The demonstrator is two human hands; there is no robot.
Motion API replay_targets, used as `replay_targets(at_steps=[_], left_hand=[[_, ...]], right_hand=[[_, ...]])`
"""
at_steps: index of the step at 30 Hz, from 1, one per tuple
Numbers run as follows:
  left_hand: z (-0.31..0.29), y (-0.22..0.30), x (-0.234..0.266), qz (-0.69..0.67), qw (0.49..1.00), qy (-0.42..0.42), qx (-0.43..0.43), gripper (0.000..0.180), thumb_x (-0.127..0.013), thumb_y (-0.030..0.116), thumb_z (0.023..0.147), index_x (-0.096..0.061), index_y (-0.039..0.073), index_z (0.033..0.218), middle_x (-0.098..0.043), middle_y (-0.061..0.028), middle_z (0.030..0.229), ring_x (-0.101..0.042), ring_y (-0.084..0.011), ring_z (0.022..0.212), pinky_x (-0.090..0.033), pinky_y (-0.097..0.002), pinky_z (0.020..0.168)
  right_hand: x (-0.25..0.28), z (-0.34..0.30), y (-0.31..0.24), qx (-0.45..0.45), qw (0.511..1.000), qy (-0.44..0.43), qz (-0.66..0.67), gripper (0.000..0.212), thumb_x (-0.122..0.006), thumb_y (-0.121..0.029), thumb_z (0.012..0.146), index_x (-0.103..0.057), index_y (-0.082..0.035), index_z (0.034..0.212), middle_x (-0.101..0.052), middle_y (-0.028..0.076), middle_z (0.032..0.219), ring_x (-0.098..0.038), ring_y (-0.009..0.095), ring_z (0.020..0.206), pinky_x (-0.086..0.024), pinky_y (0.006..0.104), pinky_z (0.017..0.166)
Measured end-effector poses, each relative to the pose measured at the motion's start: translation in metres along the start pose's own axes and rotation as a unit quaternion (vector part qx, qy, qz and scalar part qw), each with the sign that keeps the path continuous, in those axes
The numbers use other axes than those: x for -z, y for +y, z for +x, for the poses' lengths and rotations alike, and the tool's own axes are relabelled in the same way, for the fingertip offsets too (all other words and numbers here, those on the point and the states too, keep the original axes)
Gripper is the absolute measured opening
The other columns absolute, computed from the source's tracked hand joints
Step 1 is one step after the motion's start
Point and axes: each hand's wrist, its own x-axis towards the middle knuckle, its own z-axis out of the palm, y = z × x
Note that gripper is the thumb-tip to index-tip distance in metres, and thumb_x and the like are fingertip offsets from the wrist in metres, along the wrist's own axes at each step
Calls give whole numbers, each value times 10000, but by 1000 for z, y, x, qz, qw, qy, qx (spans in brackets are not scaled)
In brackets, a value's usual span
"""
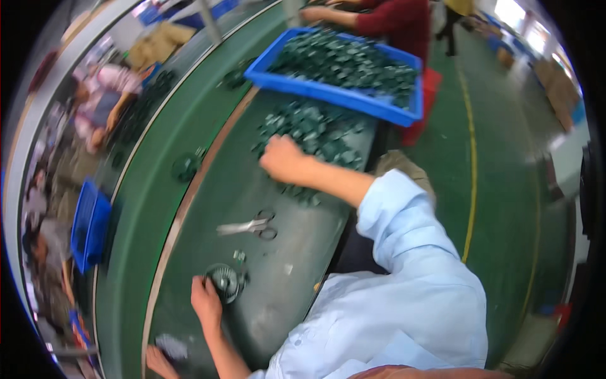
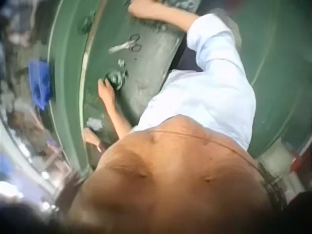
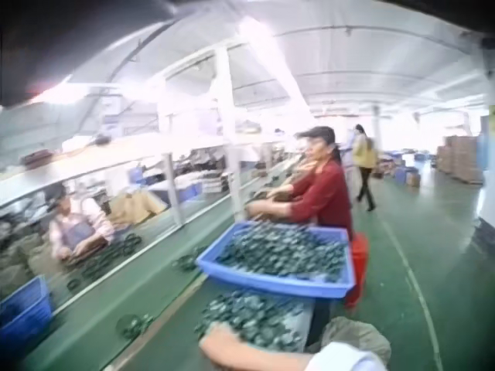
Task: Assembling small plastic fan housing and internal components on a production line.
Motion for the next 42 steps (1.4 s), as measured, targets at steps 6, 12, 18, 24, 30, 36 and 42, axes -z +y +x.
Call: replay_targets(at_steps=[6, 12, 18, 24, 30, 36, 42], left_hand=[[-12, 25, -12, -534, 830, 24, 162, 243, -552, 293, 993, -610, 57, 990, -560, -5, 812, -534, -96, 692, -507, -279, 605], [-41, 51, -1, -689, 699, -20, 190, 360, -501, 333, 1016, -586, -10, 1088, -651, -98, 1013, -661, -201, 907, -581, -410, 811], [-65, 50, -9, -668, 723, 49, 167, 339, -596, 362, 961, -606, 48, 1088, -618, -11, 920, -547, -63, 738, -449, -225, 589], [-72, 35, -19, -589, 790, 109, 131, 290, -669, 144, 897, -584, -21, 1120, -624, -41, 920, -557, -79, 778, -493, -245, 661], [-93, 16, 10, -486, 865, 122, 43, 356, -678, 133, 850, -571, -42, 1140, -665, -102, 915, -605, -140, 825, -505, -301, 747], [-91, 13, 3, -373, 920, 88, 77, 371, -685, 177, 824, -583, -19, 1122, -661, -159, 915, -651, -260, 823, -520, -371, 778], [-74, 1, -5, -313, 937, 148, 55, 469, -647, 164, 884, -478, -17, 1282, -617, -143, 1118, -614, -203, 919, -511, -318, 806]], right_hand=[[65, -34, -44, 14, 917, 202, 345, 297, -727, -230, 732, -666, -72, 976, -615, 93, 860, -558, 308, 825, -489, 423, 689], [99, -62, -168, 208, 882, 180, 384, 338, -769, -178, 690, -637, -81, 987, -557, 60, 858, -533, 258, 847, -493, 375, 674], [100, -61, -203, 264, 898, 121, 331, 345, -757, -153, 673, -614, -80, 978, -543, 69, 863, -538, 259, 863, -494, 369, 677], [96, -62, -228, 262, 890, 128, 351, 400, -750, -78, 664, -618, -68, 1042, -545, 88, 880, -549, 300, 864, -488, 404, 687], [121, -49, -225, 293, 857, 131, 403, 424, -763, -63, 703, -625, -17, 1102, -617, 118, 1014, -592, 308, 940, -499, 376, 768], [73, -31, -219, 252, 779, -177, 546, 386, -760, -271, 775, -624, 10, 1003, -626, 144, 847, -619, 266, 780, -486, 358, 697], [34, 17, -217, 227, 774, -279, 521, 412, -770, -358, 749, -576, 5, 762, -535, 39, 635, -501, 125, 620, -414, 328, 534]])
